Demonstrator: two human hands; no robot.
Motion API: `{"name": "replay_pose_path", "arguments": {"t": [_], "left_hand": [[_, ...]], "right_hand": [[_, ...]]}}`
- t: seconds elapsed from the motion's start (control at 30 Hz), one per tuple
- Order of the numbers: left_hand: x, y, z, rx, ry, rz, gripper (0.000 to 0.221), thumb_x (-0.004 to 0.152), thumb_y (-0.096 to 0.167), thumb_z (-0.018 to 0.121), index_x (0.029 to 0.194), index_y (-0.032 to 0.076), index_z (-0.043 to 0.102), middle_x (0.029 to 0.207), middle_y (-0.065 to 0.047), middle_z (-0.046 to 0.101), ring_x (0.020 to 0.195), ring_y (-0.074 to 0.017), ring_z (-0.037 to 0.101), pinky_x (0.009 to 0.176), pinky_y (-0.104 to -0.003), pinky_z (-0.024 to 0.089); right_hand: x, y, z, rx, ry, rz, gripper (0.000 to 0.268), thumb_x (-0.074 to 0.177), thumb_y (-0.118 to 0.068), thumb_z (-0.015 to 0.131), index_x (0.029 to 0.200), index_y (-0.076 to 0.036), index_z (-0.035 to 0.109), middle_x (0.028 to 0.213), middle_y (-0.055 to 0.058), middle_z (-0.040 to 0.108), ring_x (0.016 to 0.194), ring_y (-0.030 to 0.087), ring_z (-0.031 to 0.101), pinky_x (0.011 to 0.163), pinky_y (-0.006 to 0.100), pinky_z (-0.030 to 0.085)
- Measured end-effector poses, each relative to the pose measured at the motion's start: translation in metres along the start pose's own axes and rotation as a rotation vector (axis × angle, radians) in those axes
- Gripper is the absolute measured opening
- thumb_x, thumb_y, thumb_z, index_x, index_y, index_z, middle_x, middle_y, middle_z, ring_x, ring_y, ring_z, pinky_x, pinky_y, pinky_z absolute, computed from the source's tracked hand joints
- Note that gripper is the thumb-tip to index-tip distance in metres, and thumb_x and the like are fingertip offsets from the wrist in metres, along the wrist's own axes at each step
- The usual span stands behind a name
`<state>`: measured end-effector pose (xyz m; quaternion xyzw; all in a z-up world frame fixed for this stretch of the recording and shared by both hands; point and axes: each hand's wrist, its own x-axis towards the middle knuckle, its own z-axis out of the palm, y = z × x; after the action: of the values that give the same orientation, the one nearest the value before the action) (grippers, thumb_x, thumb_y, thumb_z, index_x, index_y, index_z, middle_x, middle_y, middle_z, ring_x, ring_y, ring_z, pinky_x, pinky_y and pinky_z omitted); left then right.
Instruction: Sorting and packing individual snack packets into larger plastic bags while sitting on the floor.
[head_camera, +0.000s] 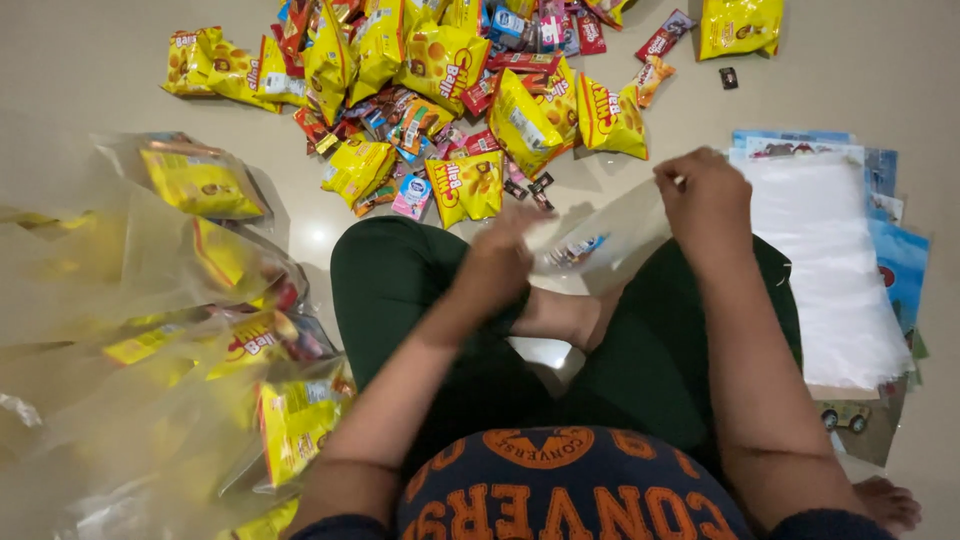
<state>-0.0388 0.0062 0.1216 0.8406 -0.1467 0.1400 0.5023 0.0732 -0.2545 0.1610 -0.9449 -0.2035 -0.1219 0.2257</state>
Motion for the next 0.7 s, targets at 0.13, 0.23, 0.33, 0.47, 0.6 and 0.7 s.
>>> {"name": "replay_pose_path", "arguments": {"t": [0.13, 0.23, 0.33, 0.47, 0.6, 0.7], "left_hand": [[0.057, 0.006, -0.061, -0.289, -0.034, -0.179, 0.037, 0.076, -0.021, 0.065, 0.102, 0.003, 0.073, 0.125, -0.018, 0.051, 0.075, -0.0284, 0.068, 0.052, -0.030, 0.061], [0.071, 0.024, -0.088, -0.128, -0.104, -0.160, 0.032, 0.082, -0.009, 0.075, 0.071, 0.020, 0.071, 0.128, -0.002, 0.064, 0.118, -0.0180, 0.066, 0.101, -0.035, 0.054], [0.063, 0.017, -0.093, 0.226, -0.173, -0.089, 0.038, 0.080, -0.011, 0.060, 0.073, 0.022, 0.079, 0.130, -0.004, 0.069, 0.122, -0.0286, 0.066, 0.100, -0.043, 0.047], [0.037, 0.002, -0.083, 0.570, -0.182, -0.243, 0.042, 0.080, 0.000, 0.046, 0.093, 0.014, 0.083, 0.141, -0.016, 0.063, 0.127, -0.0390, 0.058, 0.094, -0.056, 0.048], [0.011, 0.021, -0.071, 0.962, 0.205, 0.046, 0.034, 0.074, -0.004, 0.064, 0.099, 0.009, 0.083, 0.114, -0.017, 0.077, 0.095, -0.0264, 0.077, 0.070, -0.033, 0.061], [0.007, 0.036, -0.064, 0.685, -0.150, -0.577, 0.064, 0.083, 0.022, 0.059, 0.147, 0.021, 0.056, 0.153, -0.011, 0.053, 0.110, -0.0378, 0.069, 0.078, -0.053, 0.058]], "right_hand": [[0.023, -0.007, -0.029, 0.020, -0.034, 0.014, 0.007, 0.096, -0.007, 0.080, 0.102, -0.008, 0.081, 0.091, 0.013, 0.071, 0.081, 0.029, 0.072, 0.076, 0.043, 0.057], [0.026, -0.042, -0.059, 0.026, -0.186, 0.201, 0.018, 0.099, -0.014, 0.074, 0.114, -0.010, 0.082, 0.102, 0.014, 0.073, 0.087, 0.026, 0.066, 0.076, 0.043, 0.049], [0.024, -0.060, -0.059, 0.067, -0.338, 0.246, 0.026, 0.092, -0.010, 0.075, 0.118, -0.011, 0.079, 0.107, 0.013, 0.075, 0.095, 0.028, 0.067, 0.085, 0.043, 0.050], [0.022, -0.075, -0.040, 0.008, -0.502, 0.268, 0.025, 0.097, -0.020, 0.069, 0.121, -0.015, 0.077, 0.110, 0.009, 0.074, 0.095, 0.030, 0.067, 0.081, 0.045, 0.049], [0.016, -0.073, -0.044, 0.094, -0.473, -0.073, 0.049, 0.085, 0.000, 0.067, 0.133, -0.013, 0.067, 0.126, 0.016, 0.061, 0.118, 0.036, 0.057, 0.092, 0.048, 0.046], [0.012, -0.065, -0.044, 0.260, -0.432, -0.448, 0.052, 0.079, 0.012, 0.058, 0.116, -0.022, 0.069, 0.148, 0.016, 0.048, 0.125, 0.035, 0.052, 0.098, 0.049, 0.047]]}}
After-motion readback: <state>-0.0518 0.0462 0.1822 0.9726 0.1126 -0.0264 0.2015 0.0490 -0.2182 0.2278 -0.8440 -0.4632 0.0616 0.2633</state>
